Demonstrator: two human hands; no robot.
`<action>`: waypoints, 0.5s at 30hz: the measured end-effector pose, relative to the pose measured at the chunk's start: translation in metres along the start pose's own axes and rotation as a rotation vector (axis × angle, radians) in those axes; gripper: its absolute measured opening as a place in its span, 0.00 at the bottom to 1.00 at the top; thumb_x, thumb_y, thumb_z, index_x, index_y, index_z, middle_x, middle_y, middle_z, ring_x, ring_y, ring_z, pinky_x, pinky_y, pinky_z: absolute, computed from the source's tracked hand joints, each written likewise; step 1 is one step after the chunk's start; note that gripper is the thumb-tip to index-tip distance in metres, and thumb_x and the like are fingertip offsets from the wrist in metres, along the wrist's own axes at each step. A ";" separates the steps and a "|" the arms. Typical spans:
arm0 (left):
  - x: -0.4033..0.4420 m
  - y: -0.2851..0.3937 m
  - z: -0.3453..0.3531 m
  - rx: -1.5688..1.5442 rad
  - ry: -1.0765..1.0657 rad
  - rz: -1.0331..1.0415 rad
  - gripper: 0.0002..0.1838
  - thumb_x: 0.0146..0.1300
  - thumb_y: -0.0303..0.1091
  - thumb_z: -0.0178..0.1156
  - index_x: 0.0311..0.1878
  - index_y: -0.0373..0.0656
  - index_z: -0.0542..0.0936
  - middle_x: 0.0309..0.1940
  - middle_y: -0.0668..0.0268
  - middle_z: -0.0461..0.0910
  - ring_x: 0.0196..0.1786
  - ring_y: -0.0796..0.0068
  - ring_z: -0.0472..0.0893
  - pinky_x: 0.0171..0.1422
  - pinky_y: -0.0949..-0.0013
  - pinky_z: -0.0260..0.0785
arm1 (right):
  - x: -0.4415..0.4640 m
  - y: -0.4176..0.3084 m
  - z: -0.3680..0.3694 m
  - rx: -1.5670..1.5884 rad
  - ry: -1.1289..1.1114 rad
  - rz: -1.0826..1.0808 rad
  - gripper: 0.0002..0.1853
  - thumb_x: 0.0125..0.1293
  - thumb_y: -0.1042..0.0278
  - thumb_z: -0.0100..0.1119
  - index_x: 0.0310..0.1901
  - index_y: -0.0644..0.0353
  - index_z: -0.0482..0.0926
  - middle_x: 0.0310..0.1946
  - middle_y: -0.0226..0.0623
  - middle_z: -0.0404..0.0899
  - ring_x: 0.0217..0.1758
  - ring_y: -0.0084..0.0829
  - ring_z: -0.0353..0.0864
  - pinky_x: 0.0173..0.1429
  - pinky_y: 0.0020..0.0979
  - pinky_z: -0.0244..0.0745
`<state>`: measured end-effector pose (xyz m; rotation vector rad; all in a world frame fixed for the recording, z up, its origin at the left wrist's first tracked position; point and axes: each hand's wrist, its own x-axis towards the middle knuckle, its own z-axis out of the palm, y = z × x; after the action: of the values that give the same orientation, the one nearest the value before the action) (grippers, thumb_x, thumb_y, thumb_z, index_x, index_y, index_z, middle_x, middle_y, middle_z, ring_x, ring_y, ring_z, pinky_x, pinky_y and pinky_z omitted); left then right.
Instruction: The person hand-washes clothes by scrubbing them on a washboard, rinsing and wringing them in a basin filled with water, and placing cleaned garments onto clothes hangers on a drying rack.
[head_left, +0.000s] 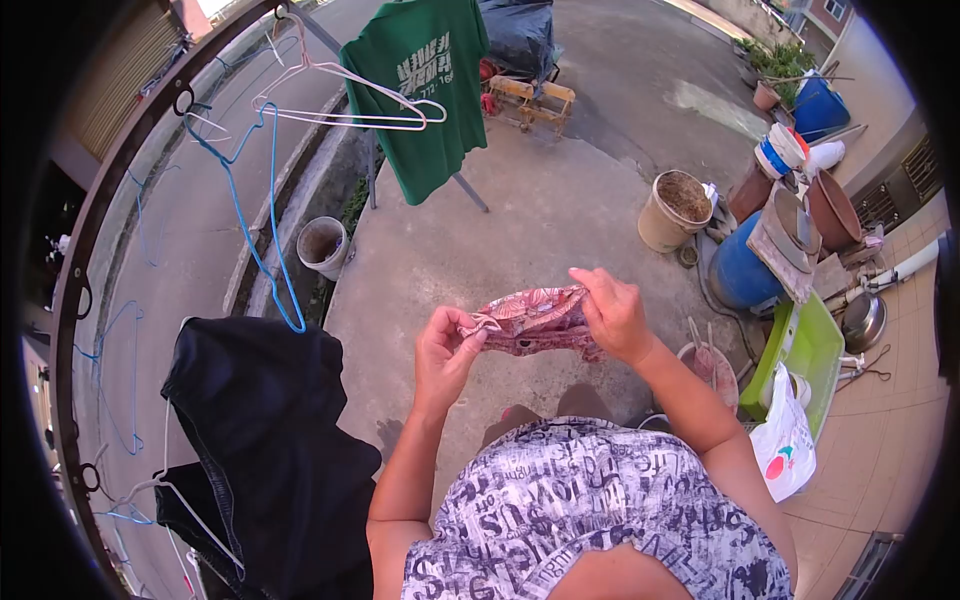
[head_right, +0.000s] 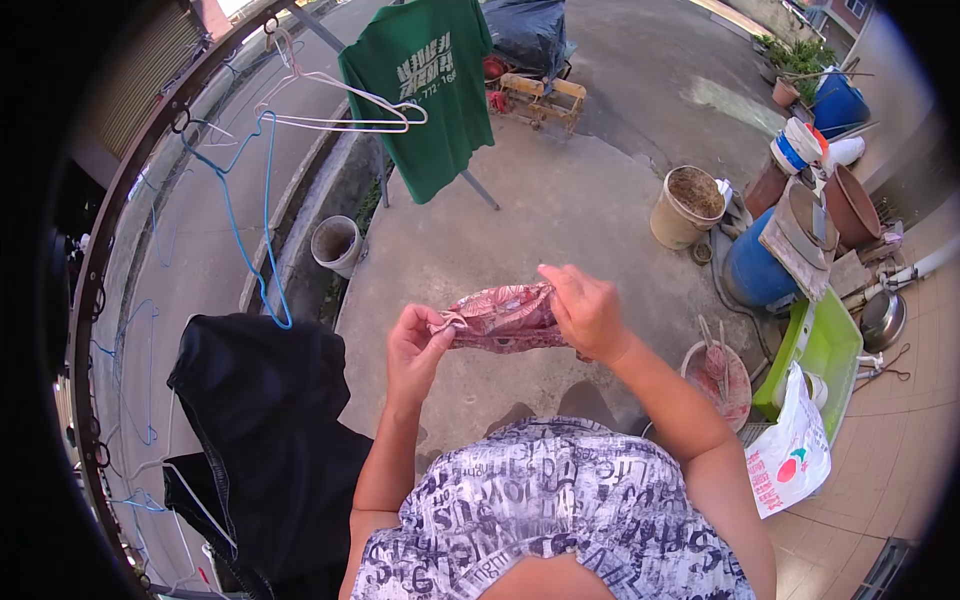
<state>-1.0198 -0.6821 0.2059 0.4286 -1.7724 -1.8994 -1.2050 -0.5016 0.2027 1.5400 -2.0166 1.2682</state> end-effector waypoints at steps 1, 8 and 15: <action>0.005 -0.004 -0.005 0.006 0.026 0.015 0.09 0.63 0.23 0.63 0.39 0.41 0.71 0.34 0.73 0.74 0.36 0.87 0.72 0.41 0.81 0.67 | 0.011 0.013 0.004 -0.071 -0.008 -0.059 0.20 0.54 0.81 0.56 0.51 0.62 0.76 0.34 0.42 0.77 0.30 0.44 0.79 0.32 0.39 0.74; 0.042 -0.019 0.003 0.093 0.462 -0.002 0.09 0.60 0.19 0.58 0.38 0.42 0.69 0.30 0.75 0.70 0.31 0.87 0.71 0.34 0.80 0.65 | 0.092 0.119 0.055 0.060 0.058 -0.281 0.23 0.50 0.80 0.58 0.52 0.64 0.76 0.37 0.43 0.76 0.33 0.44 0.78 0.32 0.39 0.74; 0.084 0.015 0.065 0.832 0.749 -0.158 0.15 0.51 0.20 0.58 0.42 0.41 0.71 0.21 0.66 0.74 0.24 0.76 0.77 0.29 0.71 0.66 | 0.183 0.179 0.088 0.458 0.026 -0.291 0.12 0.58 0.79 0.56 0.45 0.63 0.76 0.34 0.43 0.77 0.31 0.44 0.78 0.34 0.38 0.73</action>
<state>-1.1227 -0.6750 0.2367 1.3832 -1.8958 -0.7734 -1.4104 -0.6775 0.1966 1.9143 -1.4735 1.6869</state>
